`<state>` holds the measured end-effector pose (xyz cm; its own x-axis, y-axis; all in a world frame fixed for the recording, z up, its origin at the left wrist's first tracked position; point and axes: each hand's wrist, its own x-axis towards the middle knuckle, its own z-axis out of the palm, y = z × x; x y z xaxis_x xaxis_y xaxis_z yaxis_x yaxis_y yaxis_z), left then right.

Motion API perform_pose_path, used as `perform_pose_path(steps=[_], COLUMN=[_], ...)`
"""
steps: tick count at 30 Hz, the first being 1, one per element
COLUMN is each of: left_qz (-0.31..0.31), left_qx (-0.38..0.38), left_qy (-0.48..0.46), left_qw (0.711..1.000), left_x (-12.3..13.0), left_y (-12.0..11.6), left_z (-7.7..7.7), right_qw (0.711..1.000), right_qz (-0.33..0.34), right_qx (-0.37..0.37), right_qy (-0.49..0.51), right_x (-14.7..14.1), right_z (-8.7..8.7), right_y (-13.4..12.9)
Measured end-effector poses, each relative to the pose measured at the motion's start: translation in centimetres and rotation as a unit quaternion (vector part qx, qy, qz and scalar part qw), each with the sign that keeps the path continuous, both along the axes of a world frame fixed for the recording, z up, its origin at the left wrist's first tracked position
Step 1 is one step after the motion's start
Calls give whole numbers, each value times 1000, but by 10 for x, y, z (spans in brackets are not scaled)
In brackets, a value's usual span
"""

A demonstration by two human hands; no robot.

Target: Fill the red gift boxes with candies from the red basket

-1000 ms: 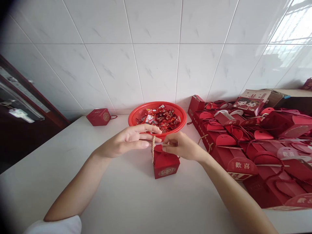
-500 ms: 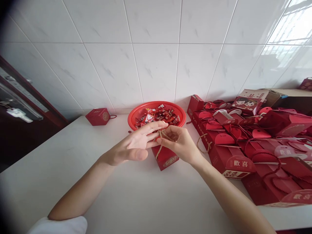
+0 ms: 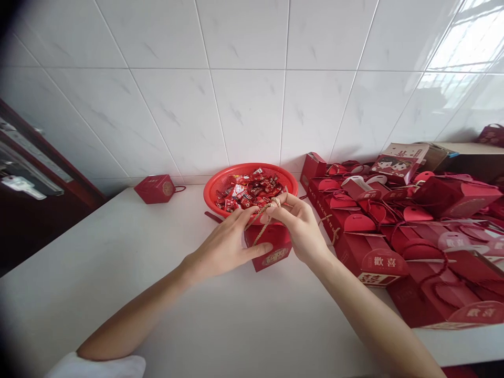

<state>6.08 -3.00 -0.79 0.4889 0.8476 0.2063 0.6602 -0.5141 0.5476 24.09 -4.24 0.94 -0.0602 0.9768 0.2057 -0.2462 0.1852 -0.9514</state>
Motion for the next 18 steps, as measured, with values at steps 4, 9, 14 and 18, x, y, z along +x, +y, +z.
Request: perform_pose_path(steps=[4,9,14,18], left_qz=[-23,-87,-65,-67], left_qx=[-54,-94,-99,-94], left_qy=[4,41,98,99], left_qw=[998,991,988,988], left_x=[-1,2,4,4], left_y=[0,3,10,14], left_z=[-1,-4,-10,-14], right_qw=[999,986,929,845], right_qz=[26,90,10,-80], right_qx=[-21,-43,13,36], right_qy=[-26,-134,-370,-528], right_x=[4,13,18,13], right_z=[0,-6,-11,-10], right_y=[2,9,14,11])
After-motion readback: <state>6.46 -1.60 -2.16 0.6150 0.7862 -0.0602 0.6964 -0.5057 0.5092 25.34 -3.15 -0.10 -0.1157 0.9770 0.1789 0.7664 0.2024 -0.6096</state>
